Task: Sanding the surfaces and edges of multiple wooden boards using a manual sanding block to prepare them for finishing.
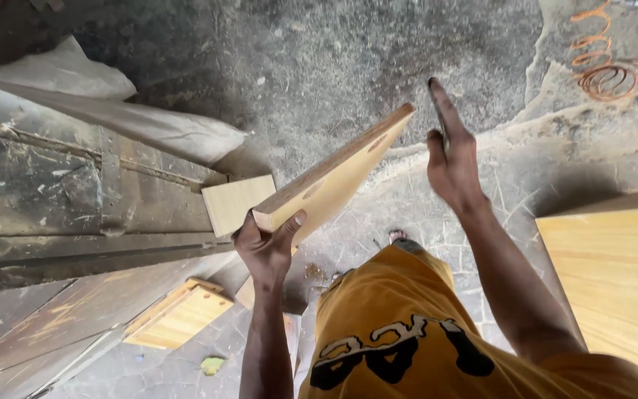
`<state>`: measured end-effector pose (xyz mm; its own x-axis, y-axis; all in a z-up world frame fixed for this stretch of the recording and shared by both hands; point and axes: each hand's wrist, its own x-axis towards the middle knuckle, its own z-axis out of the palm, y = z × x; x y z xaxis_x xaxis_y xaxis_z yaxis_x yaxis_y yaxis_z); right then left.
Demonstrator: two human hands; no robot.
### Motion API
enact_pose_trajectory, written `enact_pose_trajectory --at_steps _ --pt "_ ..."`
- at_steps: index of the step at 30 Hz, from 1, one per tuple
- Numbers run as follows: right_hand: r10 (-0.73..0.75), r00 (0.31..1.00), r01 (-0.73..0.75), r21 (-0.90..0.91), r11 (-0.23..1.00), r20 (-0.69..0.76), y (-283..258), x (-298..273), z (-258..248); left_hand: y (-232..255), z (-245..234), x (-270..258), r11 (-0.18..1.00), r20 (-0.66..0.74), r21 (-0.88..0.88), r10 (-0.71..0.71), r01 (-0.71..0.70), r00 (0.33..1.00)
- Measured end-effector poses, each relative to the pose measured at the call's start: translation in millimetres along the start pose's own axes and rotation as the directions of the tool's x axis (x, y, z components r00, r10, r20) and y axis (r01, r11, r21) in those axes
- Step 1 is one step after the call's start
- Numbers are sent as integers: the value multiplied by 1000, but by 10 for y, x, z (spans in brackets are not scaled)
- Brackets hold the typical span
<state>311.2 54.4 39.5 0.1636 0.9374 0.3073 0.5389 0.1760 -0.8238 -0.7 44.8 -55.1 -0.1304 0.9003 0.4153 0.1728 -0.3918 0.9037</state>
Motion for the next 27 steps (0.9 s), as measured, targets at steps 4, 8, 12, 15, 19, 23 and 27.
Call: enact_pose_trajectory --at_steps 4,8,12,15,19,23,27 --pt "-176 984 177 -215 960 25 498 -432 300 -61 334 106 999 57 -2 38 -38 998" --pt "-337 934 340 -582 739 118 1568 -205 449 121 293 42 999 -2 20 41 -41 999" --pt "-129 983 177 -531 829 128 1656 -1 -13 271 115 -15 998 -22 -5 -67 66 998" --pt "154 984 -152 -27 988 86 829 -95 29 422 340 267 980 -132 -172 -121 98 984" --pt "-47 981 29 99 995 187 258 -447 526 928 710 803 927 -131 -373 -87 32 987" --pt "-327 922 383 -351 855 210 341 -699 891 421 1042 764 897 -79 -439 -105 60 991" --pt "-189 949 275 -366 889 253 524 -394 552 856 915 825 853 58 -505 -116 129 992"
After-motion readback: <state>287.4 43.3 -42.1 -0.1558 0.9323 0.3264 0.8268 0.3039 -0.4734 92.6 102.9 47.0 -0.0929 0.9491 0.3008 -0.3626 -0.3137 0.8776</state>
